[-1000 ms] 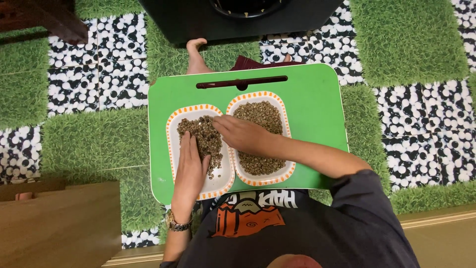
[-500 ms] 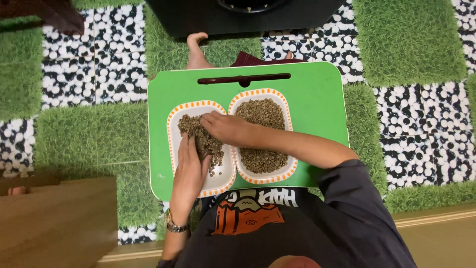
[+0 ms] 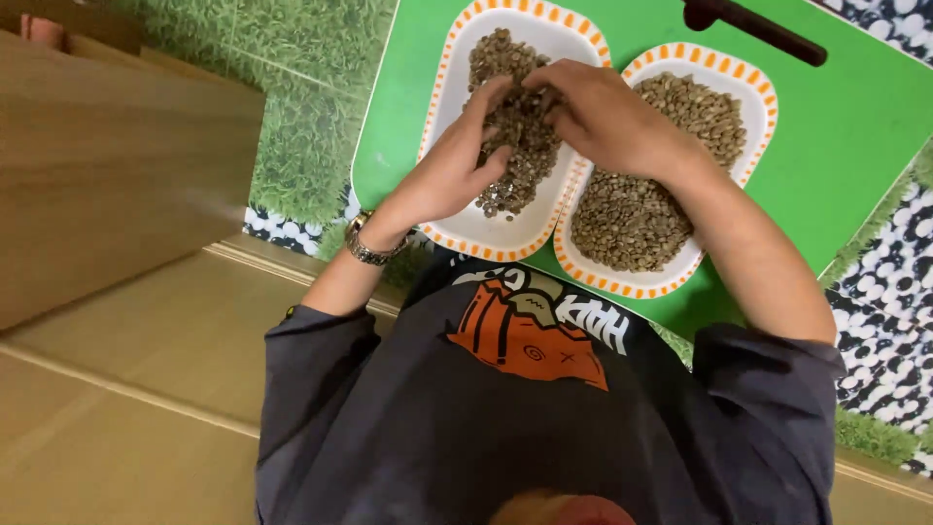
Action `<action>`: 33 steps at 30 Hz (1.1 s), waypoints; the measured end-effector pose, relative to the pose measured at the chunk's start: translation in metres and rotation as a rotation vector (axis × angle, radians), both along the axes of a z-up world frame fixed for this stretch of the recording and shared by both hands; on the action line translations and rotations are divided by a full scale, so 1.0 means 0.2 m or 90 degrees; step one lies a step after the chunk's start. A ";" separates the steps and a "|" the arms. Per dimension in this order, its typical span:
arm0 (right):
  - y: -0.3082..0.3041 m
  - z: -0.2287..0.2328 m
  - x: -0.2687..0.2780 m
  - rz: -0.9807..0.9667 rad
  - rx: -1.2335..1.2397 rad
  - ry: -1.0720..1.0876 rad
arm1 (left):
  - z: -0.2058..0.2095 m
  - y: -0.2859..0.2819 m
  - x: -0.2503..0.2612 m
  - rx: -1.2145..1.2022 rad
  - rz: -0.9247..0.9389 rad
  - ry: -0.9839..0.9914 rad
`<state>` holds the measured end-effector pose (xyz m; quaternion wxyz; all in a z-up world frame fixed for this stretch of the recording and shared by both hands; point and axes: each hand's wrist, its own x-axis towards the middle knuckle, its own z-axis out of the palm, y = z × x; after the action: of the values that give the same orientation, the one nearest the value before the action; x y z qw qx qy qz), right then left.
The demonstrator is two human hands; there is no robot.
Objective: The person sorts green coffee beans by hand, picking them from one bowl and placing them into another, shifting the beans in both bowls as needed.
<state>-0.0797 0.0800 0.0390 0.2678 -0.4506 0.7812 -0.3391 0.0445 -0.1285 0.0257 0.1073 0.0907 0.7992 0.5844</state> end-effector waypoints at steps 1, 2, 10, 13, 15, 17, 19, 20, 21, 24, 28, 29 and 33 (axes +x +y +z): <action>-0.01 0.00 0.00 0.001 0.000 -0.001 | -0.01 -0.01 0.00 0.000 0.001 -0.001; -0.01 0.00 0.00 -0.005 -0.012 -0.018 | -0.01 -0.01 0.00 0.018 0.008 -0.013; 0.01 0.02 -0.04 -0.057 -0.078 -0.159 | -0.03 -0.03 -0.04 0.143 0.016 -0.017; 0.02 -0.02 -0.04 -0.060 -0.108 -0.177 | -0.02 -0.02 -0.03 0.185 0.023 -0.043; 0.02 0.00 -0.06 -0.058 -0.070 -0.176 | -0.02 -0.02 -0.06 0.199 0.038 -0.050; 0.03 -0.11 -0.06 -0.056 -0.113 -0.177 | -0.08 -0.03 -0.04 0.192 0.040 -0.047; 0.04 -0.16 -0.07 -0.053 -0.158 -0.164 | -0.06 -0.03 -0.07 0.186 0.036 -0.031; 0.02 -0.17 -0.06 -0.048 -0.153 -0.146 | -0.03 -0.03 -0.08 0.145 0.048 -0.035; 0.01 -0.20 -0.02 -0.042 -0.144 -0.140 | 0.01 -0.02 -0.05 0.106 0.063 -0.049; 0.01 -0.16 0.01 -0.044 -0.107 -0.086 | -0.01 -0.04 -0.07 0.003 0.070 -0.020; -0.01 -0.08 0.03 -0.012 -0.051 0.053 | 0.11 0.00 -0.06 -0.079 0.077 0.013; -0.02 -0.08 0.03 0.012 -0.007 0.112 | 0.11 0.00 -0.06 -0.085 0.083 0.021; -0.03 -0.07 0.02 0.046 0.051 0.179 | 0.15 0.02 -0.05 -0.123 0.088 0.052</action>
<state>-0.0750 0.0733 0.0244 0.1857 -0.5101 0.8072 -0.2317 0.0354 -0.1253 0.0559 0.0423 0.0486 0.8600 0.5063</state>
